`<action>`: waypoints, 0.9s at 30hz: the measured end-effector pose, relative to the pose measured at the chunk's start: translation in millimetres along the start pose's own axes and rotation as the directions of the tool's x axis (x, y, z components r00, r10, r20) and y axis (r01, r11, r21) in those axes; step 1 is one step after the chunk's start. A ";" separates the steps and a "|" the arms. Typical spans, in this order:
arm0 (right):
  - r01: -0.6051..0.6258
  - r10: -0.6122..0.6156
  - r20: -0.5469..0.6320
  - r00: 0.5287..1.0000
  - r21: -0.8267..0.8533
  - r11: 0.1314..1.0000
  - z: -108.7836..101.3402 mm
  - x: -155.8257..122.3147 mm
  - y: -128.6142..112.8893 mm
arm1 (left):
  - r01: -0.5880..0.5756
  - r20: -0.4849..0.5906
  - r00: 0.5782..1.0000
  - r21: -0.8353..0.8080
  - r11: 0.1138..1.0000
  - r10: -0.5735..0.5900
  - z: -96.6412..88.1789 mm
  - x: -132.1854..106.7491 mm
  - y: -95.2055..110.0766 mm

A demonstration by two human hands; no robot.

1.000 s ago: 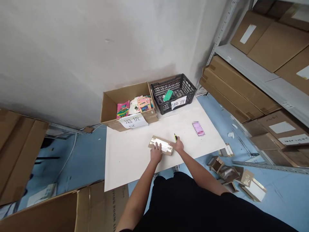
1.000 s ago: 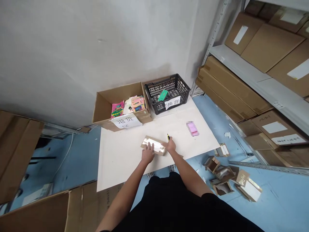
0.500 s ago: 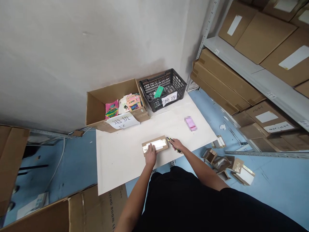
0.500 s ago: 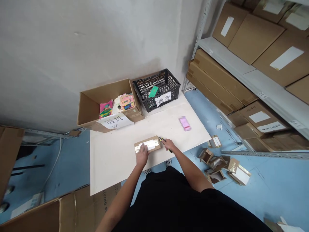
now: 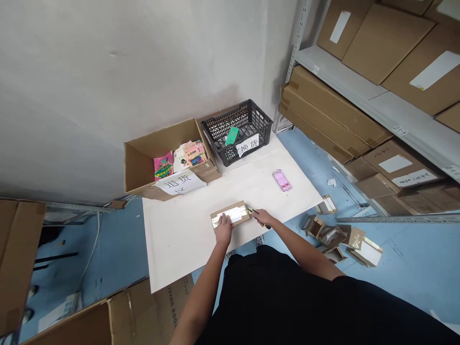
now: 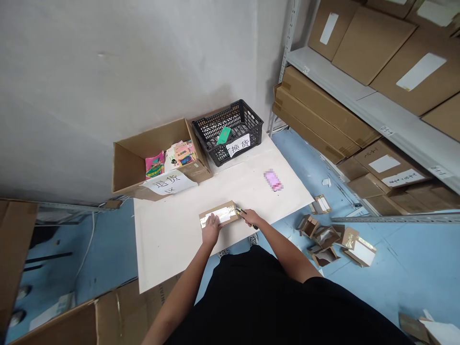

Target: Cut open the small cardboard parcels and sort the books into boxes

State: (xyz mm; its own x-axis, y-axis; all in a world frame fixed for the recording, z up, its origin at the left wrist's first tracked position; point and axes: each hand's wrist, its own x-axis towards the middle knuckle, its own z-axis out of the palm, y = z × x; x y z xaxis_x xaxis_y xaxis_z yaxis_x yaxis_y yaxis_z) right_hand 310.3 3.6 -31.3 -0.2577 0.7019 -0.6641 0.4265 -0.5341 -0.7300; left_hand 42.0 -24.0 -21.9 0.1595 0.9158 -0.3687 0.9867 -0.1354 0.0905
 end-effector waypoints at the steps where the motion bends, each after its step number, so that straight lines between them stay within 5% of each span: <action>1: 0.000 0.000 0.020 1.000 -0.005 1.000 -1.4 -3.6 3.8 | 0.001 0.001 1.000 0.002 1.000 -0.001 -0.8 -0.4 0.3; 5: -0.003 0.000 0.038 0.999 0.061 0.998 -1.1 -13.0 19.1 | -0.004 -0.024 1.000 -0.006 1.000 0.004 -9.2 1.6 -4.3; 10: 0.006 0.079 -0.309 0.948 0.266 0.964 26.5 2.8 19.3 | -0.003 -0.055 0.998 -0.047 0.999 0.001 -29.1 19.6 -25.6; 15: -0.034 0.079 -0.422 0.903 0.114 0.993 52.6 29.5 -4.9 | 0.075 -0.030 0.997 0.053 0.996 -0.074 -27.8 25.3 -22.0; 18: -0.068 0.096 -0.499 0.861 0.073 0.995 45.5 43.6 -23.8 | 0.119 -0.025 0.993 0.097 0.988 -0.117 -16.4 12.2 -5.2; 21: -0.070 0.084 -0.543 0.836 0.046 0.996 29.5 58.6 -40.1 | 0.038 0.019 0.999 0.086 0.996 -0.040 -6.3 -4.6 10.4; 24: -0.086 0.082 -0.528 0.845 0.017 0.996 19.5 70.5 -46.6 | -0.092 0.101 0.991 0.019 0.996 0.089 -0.5 -15.4 18.0; 27: -0.016 0.070 -0.439 0.896 0.125 0.992 17.9 72.6 -41.7 | -0.099 0.142 0.984 -0.065 0.993 0.107 -0.5 -17.5 10.7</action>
State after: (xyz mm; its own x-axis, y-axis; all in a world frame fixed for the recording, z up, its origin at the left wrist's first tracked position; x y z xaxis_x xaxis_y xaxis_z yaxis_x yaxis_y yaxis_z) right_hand 258.3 68.3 -52.0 0.1797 0.7985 -0.5745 0.3187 -0.5998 -0.7339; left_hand 49.8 -41.3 -14.1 0.2671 0.8333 -0.4841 0.9619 -0.2002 0.1861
